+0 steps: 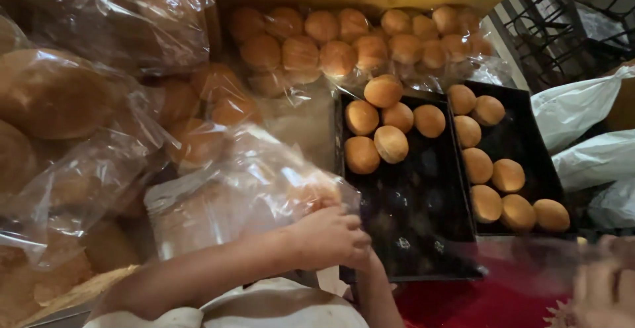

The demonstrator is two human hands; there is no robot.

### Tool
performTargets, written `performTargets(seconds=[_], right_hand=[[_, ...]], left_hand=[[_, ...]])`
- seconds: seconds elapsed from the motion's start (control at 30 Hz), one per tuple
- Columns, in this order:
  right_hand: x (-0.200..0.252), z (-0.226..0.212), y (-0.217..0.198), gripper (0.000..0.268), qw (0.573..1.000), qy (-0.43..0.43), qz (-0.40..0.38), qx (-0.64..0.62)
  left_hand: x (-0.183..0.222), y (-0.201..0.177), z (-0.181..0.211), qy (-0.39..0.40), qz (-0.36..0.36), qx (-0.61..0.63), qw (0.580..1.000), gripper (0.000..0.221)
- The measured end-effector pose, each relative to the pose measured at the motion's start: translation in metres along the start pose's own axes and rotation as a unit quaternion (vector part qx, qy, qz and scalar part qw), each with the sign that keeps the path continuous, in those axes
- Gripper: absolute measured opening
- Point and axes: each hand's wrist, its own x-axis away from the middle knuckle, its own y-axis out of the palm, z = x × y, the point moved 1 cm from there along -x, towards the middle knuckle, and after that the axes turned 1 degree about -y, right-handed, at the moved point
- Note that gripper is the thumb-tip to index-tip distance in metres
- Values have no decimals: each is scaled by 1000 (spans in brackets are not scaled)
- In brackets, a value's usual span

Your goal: The person puts buns into plastic bags and moves trays of buns across a table in a bakery.

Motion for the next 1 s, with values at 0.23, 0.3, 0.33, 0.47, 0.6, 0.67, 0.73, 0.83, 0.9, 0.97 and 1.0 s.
performTargets(seconds=[0.23,0.3,0.33,0.47,0.6,0.67,0.73,0.83,0.9,0.97,1.0], right_hand=[[6,-25,34,78,980,-169,-56,94],[3,-10,32,72,952,-123,-35,277],[3,-10,40,71,932,-16,-67,357],[-9,-16,51,74,942,42,-69,327],[-26,-19,51,82,986,-32,-18,161],[-33,-21,49,91,994,-106,35,-11],[-35,-22,46,96,983,-141,61,-96],[-26,-22,33,104,981,-166,65,-79],[-15,-20,25,107,987,-156,44,21],[-3,-16,16,109,995,-77,10,59],[4,-13,8,109,995,-79,9,60]], left_hand=[[30,-76,-49,63,87,268,957,47],[31,-70,-55,25,93,286,954,49],[31,-66,-57,21,68,274,959,43],[38,-50,-60,27,-4,264,964,32],[60,-34,-58,75,52,300,950,34],[68,-38,-62,78,84,320,940,32],[74,-43,-68,-3,57,354,933,26],[83,-45,-77,-146,43,383,911,18],[88,-47,-86,-206,57,377,901,15],[90,-53,-96,-228,182,315,903,21],[88,-60,-104,-227,183,313,904,21]])
